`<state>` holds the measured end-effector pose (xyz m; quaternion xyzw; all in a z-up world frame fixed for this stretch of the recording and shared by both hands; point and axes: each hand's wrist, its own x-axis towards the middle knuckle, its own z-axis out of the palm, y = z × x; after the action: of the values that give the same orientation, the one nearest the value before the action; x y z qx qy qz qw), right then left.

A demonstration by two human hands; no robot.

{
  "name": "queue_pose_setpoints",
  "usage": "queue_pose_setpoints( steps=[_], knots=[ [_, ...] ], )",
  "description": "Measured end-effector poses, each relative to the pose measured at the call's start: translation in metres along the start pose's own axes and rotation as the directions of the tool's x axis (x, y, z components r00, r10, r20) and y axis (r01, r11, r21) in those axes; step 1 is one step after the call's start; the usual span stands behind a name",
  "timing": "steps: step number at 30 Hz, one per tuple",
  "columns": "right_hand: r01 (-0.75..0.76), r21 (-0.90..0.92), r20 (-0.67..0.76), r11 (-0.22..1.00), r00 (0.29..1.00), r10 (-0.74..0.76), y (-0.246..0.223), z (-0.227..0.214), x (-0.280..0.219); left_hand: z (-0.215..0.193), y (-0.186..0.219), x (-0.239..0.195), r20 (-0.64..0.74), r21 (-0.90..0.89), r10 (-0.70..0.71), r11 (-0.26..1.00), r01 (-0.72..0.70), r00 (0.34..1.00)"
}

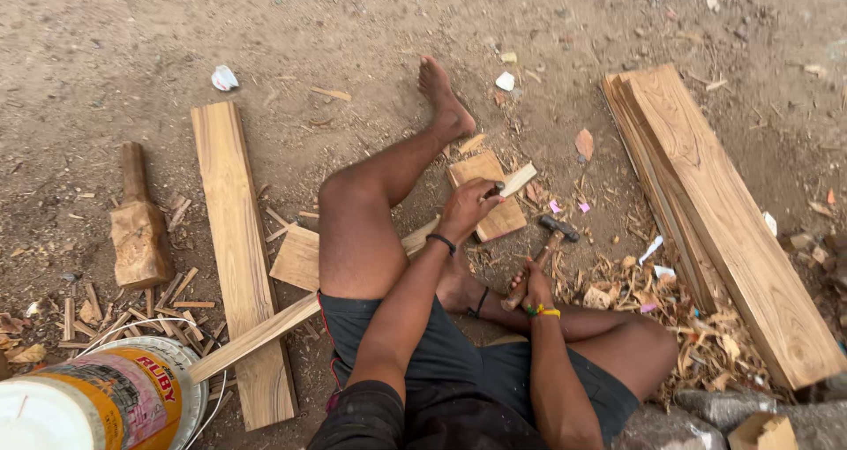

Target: The person sits on the ground and uses a hammer and chisel to carve a groove into a small wooden plank. They repeatedly strike the chisel to remove wood shavings, occasionally adjusting the plank's position and inspecting the carved area.

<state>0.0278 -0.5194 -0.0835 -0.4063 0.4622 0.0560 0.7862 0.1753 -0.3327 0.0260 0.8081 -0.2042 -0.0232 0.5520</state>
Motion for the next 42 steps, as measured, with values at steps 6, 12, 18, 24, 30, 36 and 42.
queue_pose_setpoints(
  steps=[6, 12, 18, 24, 30, 36, 42],
  knots=[
    [0.011, 0.053, -0.011, 0.999, 1.000, -0.011, 0.000, -0.003, 0.004, 0.008, -0.041, 0.028, -0.082, -0.020, -0.074, 0.997, 0.073, 0.994],
    [-0.022, 0.100, 0.036, 0.995, 0.999, 0.019, 0.006, -0.011, 0.019, 0.018, -0.066, 0.029, -0.021, -0.226, -0.217, 0.952, 0.206, 0.976],
    [0.019, 0.019, -0.029, 1.000, 0.999, -0.019, 0.019, -0.017, 0.029, 0.014, -0.053, 0.022, 0.059, 0.028, -0.120, 0.993, 0.118, 0.991],
    [0.111, -0.044, -0.113, 0.993, 0.987, -0.115, 0.014, -0.022, 0.027, 0.013, -0.059, 0.017, -0.024, 0.102, 0.120, 0.988, -0.117, 0.993],
    [0.229, -0.286, -0.072, 0.931, 0.963, -0.259, 0.003, -0.030, -0.030, 0.012, -0.065, 0.016, -0.008, 0.094, 0.016, 0.995, -0.016, 1.000],
    [0.585, -0.468, 0.134, 0.662, 0.788, -0.602, -0.044, -0.032, -0.114, 0.012, -0.059, 0.015, -0.042, 0.024, -0.020, 0.999, 0.021, 0.999],
    [0.638, -0.581, 0.073, 0.506, 0.660, -0.748, -0.066, -0.006, -0.171, 0.013, -0.065, 0.014, -0.026, 0.134, 0.057, 0.990, -0.053, 0.998]
  ],
)
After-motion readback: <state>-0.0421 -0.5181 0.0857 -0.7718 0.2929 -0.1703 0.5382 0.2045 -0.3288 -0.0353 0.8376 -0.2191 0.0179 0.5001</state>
